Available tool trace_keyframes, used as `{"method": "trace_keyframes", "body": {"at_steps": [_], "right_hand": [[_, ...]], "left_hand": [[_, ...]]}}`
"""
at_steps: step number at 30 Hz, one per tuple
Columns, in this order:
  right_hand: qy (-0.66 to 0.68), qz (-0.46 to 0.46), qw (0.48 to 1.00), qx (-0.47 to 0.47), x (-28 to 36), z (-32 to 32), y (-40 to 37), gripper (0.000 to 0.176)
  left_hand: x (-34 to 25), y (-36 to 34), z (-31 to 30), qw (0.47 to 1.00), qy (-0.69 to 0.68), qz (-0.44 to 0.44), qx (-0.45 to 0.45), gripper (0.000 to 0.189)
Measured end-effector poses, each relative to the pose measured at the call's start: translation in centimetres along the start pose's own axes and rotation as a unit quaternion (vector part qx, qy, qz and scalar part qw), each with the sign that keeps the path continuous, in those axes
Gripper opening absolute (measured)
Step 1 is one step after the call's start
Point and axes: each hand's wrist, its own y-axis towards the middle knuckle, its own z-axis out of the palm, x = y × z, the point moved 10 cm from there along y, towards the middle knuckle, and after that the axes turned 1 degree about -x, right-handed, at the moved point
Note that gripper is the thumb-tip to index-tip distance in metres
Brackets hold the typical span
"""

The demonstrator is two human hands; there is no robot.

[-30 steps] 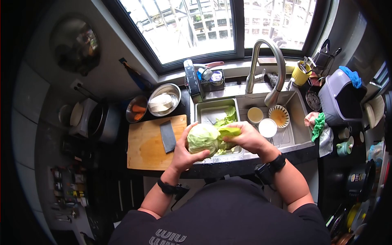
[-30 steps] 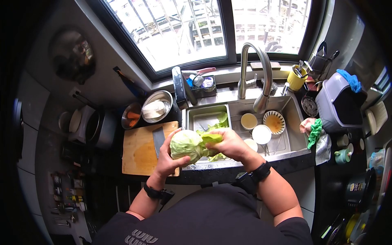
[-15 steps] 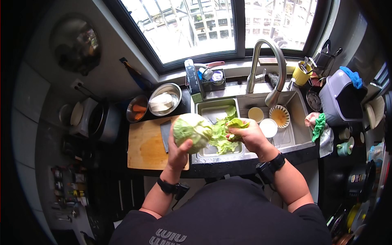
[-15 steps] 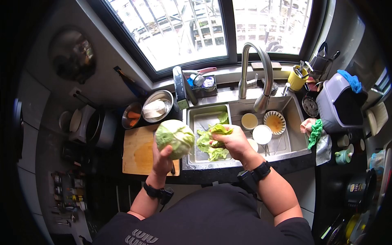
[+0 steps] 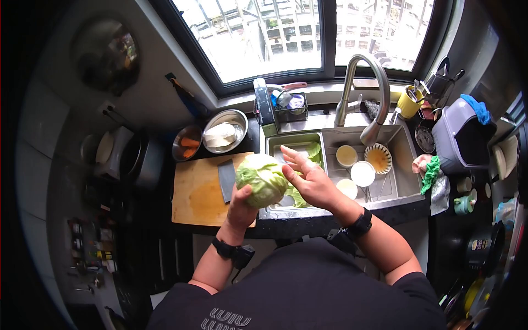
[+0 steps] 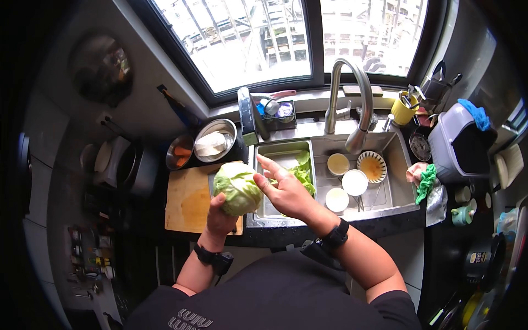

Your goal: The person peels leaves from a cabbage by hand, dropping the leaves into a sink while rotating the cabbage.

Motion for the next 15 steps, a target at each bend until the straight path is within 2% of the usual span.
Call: {"method": "trace_keyframes", "body": {"at_steps": [1,4,5,6,7,8,10,11,12,13,14,15], "right_hand": [[0.016,-0.015,1.000,0.013,0.9,0.2,-0.1,0.072],[0.009,-0.051,0.998,0.030,3.1,0.1,-0.6,0.072],[-0.006,-0.061,0.996,0.068,3.5,0.7,-0.9,0.075],[-0.022,-0.070,0.992,0.106,3.8,1.3,-1.2,0.079],[0.002,-0.028,0.989,0.144,2.8,1.7,-1.3,0.084],[0.000,-0.028,0.989,0.145,2.7,1.8,-1.2,0.084],[0.089,-0.044,0.994,0.046,2.8,0.4,-1.3,0.081],[0.145,0.015,0.989,-0.002,1.4,0.0,-1.4,0.079],[0.128,0.013,0.990,-0.065,1.0,-0.4,-1.5,0.072],[0.051,-0.014,0.991,-0.119,1.2,-0.6,-1.8,0.071],[-0.026,-0.042,0.984,-0.173,1.7,-1.0,-2.3,0.070],[-0.026,-0.044,0.983,-0.175,1.8,-1.1,-2.5,0.070]], "left_hand": [[-0.2,0.0,0.7,1.000,0.026,-0.011,0.008,0.090],[-0.3,-0.3,1.5,0.995,0.090,-0.025,0.042,0.097],[0.0,-0.3,1.0,0.993,0.107,-0.034,0.045,0.108],[0.0,-0.4,1.2,0.993,0.107,-0.034,0.047,0.108],[-0.5,-0.3,1.3,0.989,0.140,-0.008,0.041,0.112],[-1.0,-0.2,1.5,0.984,0.172,0.020,0.035,0.116],[-1.0,0.4,1.4,0.986,0.163,0.043,0.019,0.117],[-0.7,0.6,0.4,0.990,0.126,0.033,-0.048,0.114],[-0.3,0.5,-0.6,0.989,0.088,0.023,-0.113,0.111],[0.4,0.7,-0.7,0.988,0.118,0.037,-0.096,0.104],[0.7,1.1,-0.4,0.977,0.168,0.116,-0.054,0.101],[0.5,1.2,-0.4,0.976,0.174,0.112,-0.067,0.099]]}}
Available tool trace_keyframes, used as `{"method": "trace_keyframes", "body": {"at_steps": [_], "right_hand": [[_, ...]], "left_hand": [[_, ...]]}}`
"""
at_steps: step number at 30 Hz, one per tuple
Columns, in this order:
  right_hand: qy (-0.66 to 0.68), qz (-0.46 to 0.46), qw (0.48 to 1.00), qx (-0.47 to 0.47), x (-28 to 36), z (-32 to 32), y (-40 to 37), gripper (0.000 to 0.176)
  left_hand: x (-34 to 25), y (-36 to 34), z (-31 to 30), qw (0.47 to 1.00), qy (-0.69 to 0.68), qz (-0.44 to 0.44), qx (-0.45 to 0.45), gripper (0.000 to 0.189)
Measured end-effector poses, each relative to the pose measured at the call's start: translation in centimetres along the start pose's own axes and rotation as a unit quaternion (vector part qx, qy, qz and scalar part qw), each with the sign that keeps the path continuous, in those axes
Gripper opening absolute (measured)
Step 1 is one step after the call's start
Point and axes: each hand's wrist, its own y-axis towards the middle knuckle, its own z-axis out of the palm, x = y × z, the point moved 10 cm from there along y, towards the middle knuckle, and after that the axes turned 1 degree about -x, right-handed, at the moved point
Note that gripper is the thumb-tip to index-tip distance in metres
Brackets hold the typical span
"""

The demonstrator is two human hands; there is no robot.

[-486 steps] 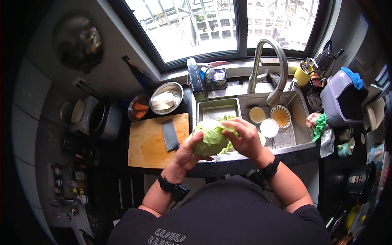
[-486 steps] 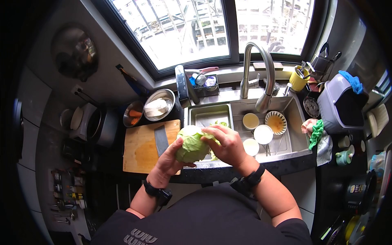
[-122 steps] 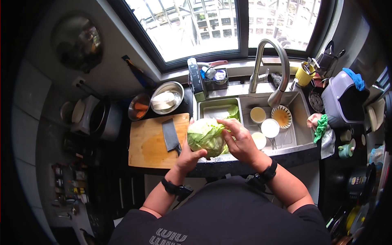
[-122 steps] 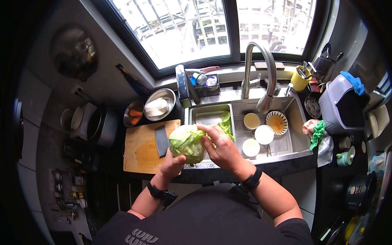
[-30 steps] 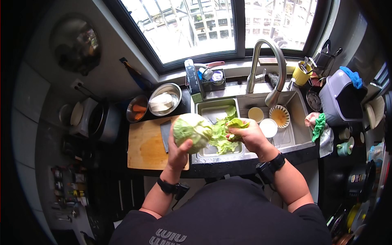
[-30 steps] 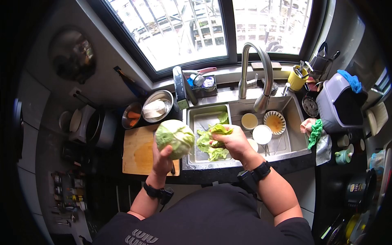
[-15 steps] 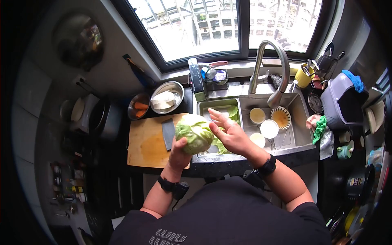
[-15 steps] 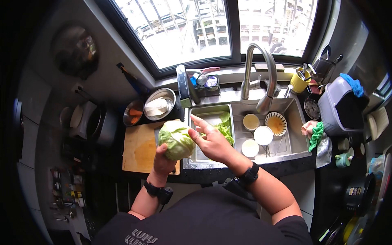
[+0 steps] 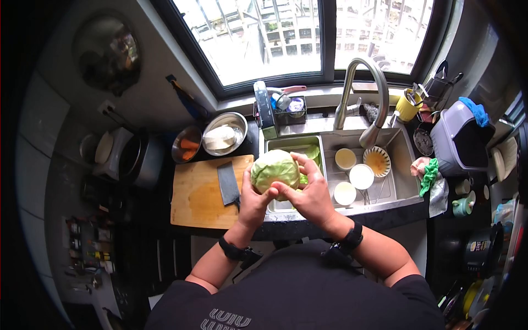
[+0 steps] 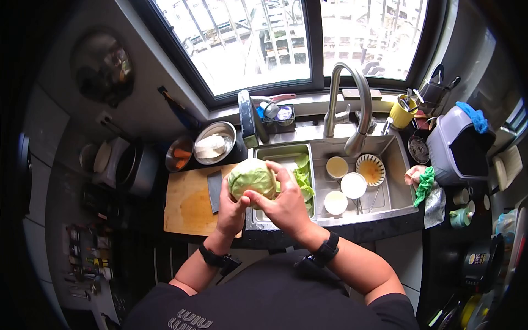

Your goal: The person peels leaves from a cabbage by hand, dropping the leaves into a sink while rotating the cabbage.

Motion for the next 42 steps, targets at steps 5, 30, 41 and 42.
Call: {"method": "trace_keyframes", "body": {"at_steps": [5,30,41,42], "right_hand": [[-0.044,-0.037,0.996,0.065,2.6,-1.4,0.4,0.053],[-0.121,-0.260,0.957,0.034,6.2,-2.5,-1.1,0.039],[-0.144,-0.191,0.968,0.082,4.2,-0.8,-1.5,0.054],[-0.162,-0.202,0.963,0.075,4.6,-0.6,-1.6,0.051]], "left_hand": [[-2.5,0.2,0.3,1.000,0.021,-0.006,0.007,0.095],[-2.8,-0.3,1.2,0.999,-0.016,-0.034,0.018,0.088],[-1.6,-0.1,2.4,0.989,-0.115,-0.076,0.046,0.070],[-1.5,-0.2,2.5,0.989,-0.115,-0.076,0.046,0.070]]}}
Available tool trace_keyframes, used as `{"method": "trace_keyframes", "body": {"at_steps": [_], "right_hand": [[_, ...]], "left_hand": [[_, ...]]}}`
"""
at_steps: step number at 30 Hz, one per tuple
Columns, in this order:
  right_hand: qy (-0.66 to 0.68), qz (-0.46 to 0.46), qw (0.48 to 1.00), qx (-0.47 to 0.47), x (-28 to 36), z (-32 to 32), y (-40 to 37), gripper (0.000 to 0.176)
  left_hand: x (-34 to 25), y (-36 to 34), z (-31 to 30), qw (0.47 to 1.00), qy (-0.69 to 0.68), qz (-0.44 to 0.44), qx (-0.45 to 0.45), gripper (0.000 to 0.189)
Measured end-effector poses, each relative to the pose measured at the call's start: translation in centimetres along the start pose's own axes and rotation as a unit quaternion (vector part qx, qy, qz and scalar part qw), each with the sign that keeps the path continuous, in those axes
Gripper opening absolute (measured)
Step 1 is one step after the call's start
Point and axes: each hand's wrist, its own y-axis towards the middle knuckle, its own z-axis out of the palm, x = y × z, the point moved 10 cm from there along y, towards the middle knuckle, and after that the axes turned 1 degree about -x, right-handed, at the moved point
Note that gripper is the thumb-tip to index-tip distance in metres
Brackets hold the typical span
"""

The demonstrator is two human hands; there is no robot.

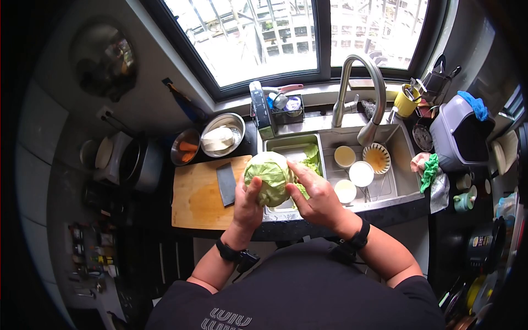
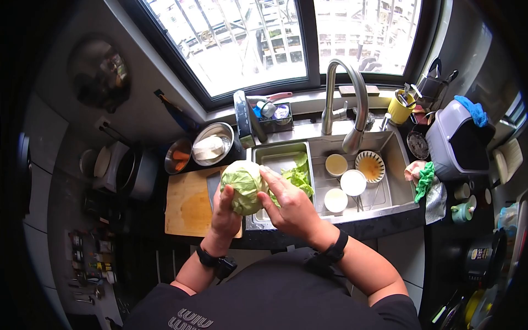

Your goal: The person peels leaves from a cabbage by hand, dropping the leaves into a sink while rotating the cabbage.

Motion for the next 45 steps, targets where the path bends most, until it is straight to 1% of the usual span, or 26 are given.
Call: {"method": "trace_keyframes", "body": {"at_steps": [3,6,10,12,13,14,16,18,21,23,24,25,27,28,29,31,32,33,34,35,36,38,39,41,43,45], "right_hand": [[-0.045,-0.031,0.998,-0.022,0.0,0.6,-0.2,0.048],[-0.004,0.001,1.000,-0.017,-0.3,0.3,0.1,0.049],[0.065,0.056,0.996,0.029,-1.6,0.7,0.3,0.055],[0.037,0.011,0.998,0.052,-1.2,1.2,0.3,0.073],[0.036,0.011,0.998,0.051,-1.1,1.2,0.3,0.073],[0.063,-0.009,0.996,0.062,-0.6,1.3,0.3,0.084],[0.068,-0.040,0.995,0.061,-0.3,1.5,0.3,0.104],[0.064,-0.015,0.996,0.053,-0.8,1.2,0.3,0.103],[0.033,-0.005,0.999,0.030,-1.2,0.8,0.4,0.099],[0.130,0.125,0.984,-0.008,-4.1,1.1,-0.2,0.099],[0.179,0.146,0.972,-0.040,-4.3,0.9,0.0,0.084],[0.178,0.146,0.972,-0.040,-4.3,0.9,0.0,0.084],[0.293,0.271,0.914,-0.069,-6.7,1.7,-1.1,0.063],[0.279,0.299,0.911,-0.043,-7.6,1.8,-1.8,0.052],[0.279,0.299,0.912,-0.042,-8.1,1.3,-2.0,0.052],[0.250,0.266,0.930,0.042,-7.0,1.4,-1.8,0.057],[0.190,0.272,0.938,0.101,-6.1,0.7,-1.8,0.077],[0.191,0.274,0.937,0.101,-5.5,0.2,-1.4,0.077],[0.063,0.128,0.988,0.066,-2.7,-1.5,0.3,0.087],[-0.067,-0.024,0.997,0.028,0.3,-2.4,0.8,0.098],[-0.005,0.010,0.999,0.050,-0.7,-1.6,0.8,0.114],[0.053,0.023,0.997,0.058,-0.8,-1.0,0.9,0.113],[0.112,0.036,0.991,0.068,-0.9,-0.5,1.1,0.112],[0.116,0.041,0.991,0.052,-1.1,0.2,0.9,0.110],[0.050,-0.011,0.997,-0.058,-0.2,-0.7,0.4,0.106],[-0.006,-0.039,0.996,-0.077,0.1,-0.5,-0.1,0.101]], "left_hand": [[-0.4,-0.1,-0.1,0.998,0.035,0.041,-0.028,0.068],[-0.9,-0.2,-0.4,0.996,0.054,0.066,-0.040,0.066],[0.2,0.0,-0.3,0.999,-0.021,-0.024,-0.035,0.067],[0.8,0.0,0.0,0.995,-0.055,-0.071,-0.041,0.070],[1.7,0.1,1.1,0.982,-0.139,-0.128,-0.013,0.072],[2.4,-0.1,2.3,0.957,-0.221,-0.184,0.015,0.075],[3.0,-0.1,2.1,0.949,-0.233,-0.210,0.019,0.076],[3.6,-0.8,2.6,0.932,-0.245,-0.264,0.050,0.079],[3.9,-0.4,1.5,0.957,-0.155,-0.245,0.016,0.083],[3.4,-0.3,2.1,0.966,-0.142,-0.216,0.022,0.085],[2.9,0.1,2.3,0.976,-0.132,-0.170,0.036,0.084],[2.2,0.3,2.6,0.984,-0.122,-0.123,0.050,0.084],[1.5,0.4,2.8,0.992,-0.082,-0.072,0.065,0.079],[1.5,0.7,1.7,0.997,0.046,-0.039,0.043,0.076],[1.1,0.9,1.1,0.985,0.173,-0.006,0.019,0.074],[1.0,0.8,0.0,0.993,0.099,-0.053,0.020,0.074],[0.9,0.7,-0.4,0.995,0.056,-0.077,0.039,0.076],[1.2,0.5,-0.4,0.993,0.013,-0.101,0.057,0.079],[0.6,0.6,-0.1,0.994,0.014,-0.088,0.055,0.087],[0.7,0.9,-0.4,0.994,0.015,-0.088,0.055,0.087],[0.4,1.2,-0.1,0.993,0.032,-0.083,0.078,0.094],[-0.3,1.1,0.8,0.991,0.077,-0.052,0.095,0.117],[-0.1,1.1,1.1,0.991,0.077,-0.050,0.097,0.117],[-1.1,1.3,1.2,0.997,0.026,0.013,0.065,0.127],[-0.5,1.0,1.5,0.999,-0.003,0.010,0.043,0.125],[1.5,0.3,2.2,0.991,-0.080,-0.079,0.069,0.117]]}}
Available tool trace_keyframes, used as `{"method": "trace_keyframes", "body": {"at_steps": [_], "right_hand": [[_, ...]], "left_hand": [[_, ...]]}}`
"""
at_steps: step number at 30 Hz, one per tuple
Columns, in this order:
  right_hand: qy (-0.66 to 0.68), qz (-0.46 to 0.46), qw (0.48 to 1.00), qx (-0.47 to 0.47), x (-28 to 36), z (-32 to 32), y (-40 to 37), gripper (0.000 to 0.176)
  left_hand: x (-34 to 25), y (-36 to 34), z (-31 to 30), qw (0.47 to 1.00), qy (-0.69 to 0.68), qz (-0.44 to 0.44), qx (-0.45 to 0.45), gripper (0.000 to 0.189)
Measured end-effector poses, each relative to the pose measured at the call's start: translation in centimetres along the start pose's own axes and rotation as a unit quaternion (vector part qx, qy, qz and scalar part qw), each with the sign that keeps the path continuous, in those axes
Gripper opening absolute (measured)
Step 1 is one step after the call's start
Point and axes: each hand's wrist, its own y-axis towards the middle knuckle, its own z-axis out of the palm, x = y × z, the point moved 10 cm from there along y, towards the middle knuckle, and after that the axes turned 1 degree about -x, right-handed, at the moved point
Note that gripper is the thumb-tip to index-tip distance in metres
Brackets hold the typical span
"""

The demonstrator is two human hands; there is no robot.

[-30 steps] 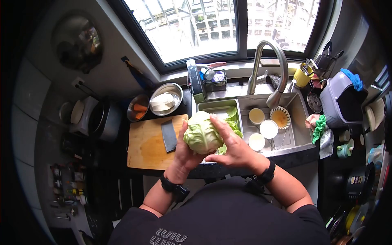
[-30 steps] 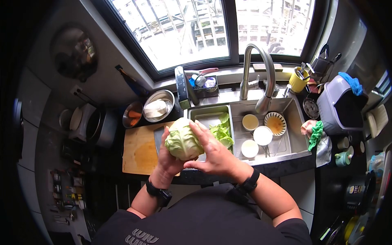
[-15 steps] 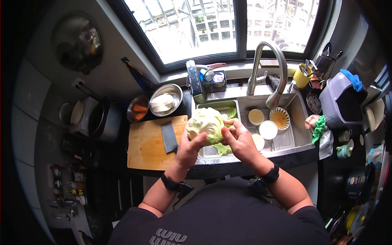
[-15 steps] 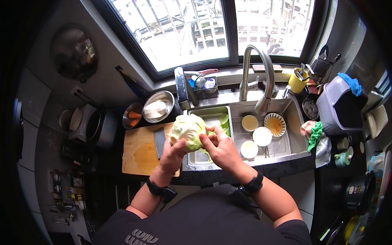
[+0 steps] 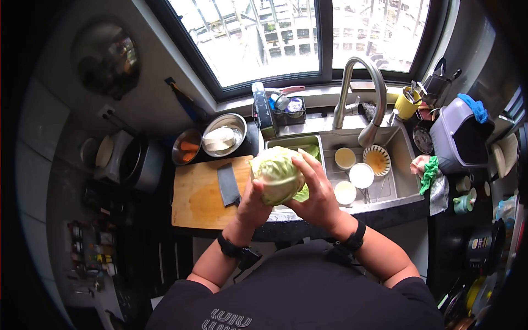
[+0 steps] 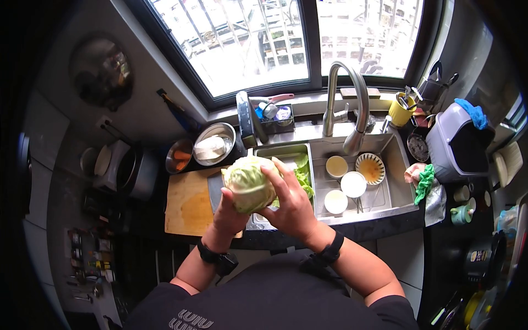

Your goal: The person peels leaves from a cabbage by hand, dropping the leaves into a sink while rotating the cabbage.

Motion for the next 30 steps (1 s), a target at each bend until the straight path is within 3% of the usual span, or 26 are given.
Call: {"method": "trace_keyframes", "body": {"at_steps": [2,4,6,8,10,11,14,15,21,28,30], "right_hand": [[-0.080,-0.094,0.992,-0.015,0.9,0.0,-0.7,0.098],[-0.065,-0.089,0.994,0.008,1.4,-0.6,-0.6,0.094],[-0.006,-0.085,0.995,0.048,2.3,-1.1,-0.2,0.096],[0.029,-0.071,0.996,0.048,2.4,-1.5,0.2,0.097],[0.028,-0.070,0.996,0.039,3.1,-2.1,1.1,0.095],[0.050,-0.060,0.996,0.041,3.5,-2.4,1.7,0.080],[0.010,-0.076,0.993,0.088,3.7,-1.9,1.8,0.065],[0.037,-0.050,0.996,0.068,4.1,-2.5,2.0,0.051],[0.001,-0.084,0.995,0.047,4.4,-3.2,2.2,0.028],[0.007,-0.106,0.992,0.064,4.1,-3.1,2.8,0.018],[0.048,-0.052,0.994,0.081,3.7,-2.8,3.0,0.024]], "left_hand": [[-0.5,-0.2,0.7,1.000,-0.009,-0.004,0.019,0.108],[-1.1,-0.3,1.2,0.999,0.034,0.011,0.032,0.102],[-1.0,-0.6,0.6,1.000,0.021,-0.003,0.013,0.106],[-2.7,-0.4,0.5,0.992,0.095,0.080,-0.004,0.116],[-3.1,-0.3,0.5,0.991,0.109,0.069,-0.021,0.127],[-3.5,-0.3,0.6,0.986,0.138,0.091,-0.007,0.128],[-4.2,-0.5,1.1,0.975,0.187,0.121,0.014,0.131],[-4.4,-0.6,1.4,0.969,0.207,0.131,0.019,0.132],[-5.1,-0.9,0.9,0.962,0.233,0.140,-0.008,0.134],[-5.3,-0.9,0.5,0.959,0.249,0.136,0.003,0.131],[-5.0,-1.0,0.2,0.965,0.231,0.125,-0.007,0.131]]}}
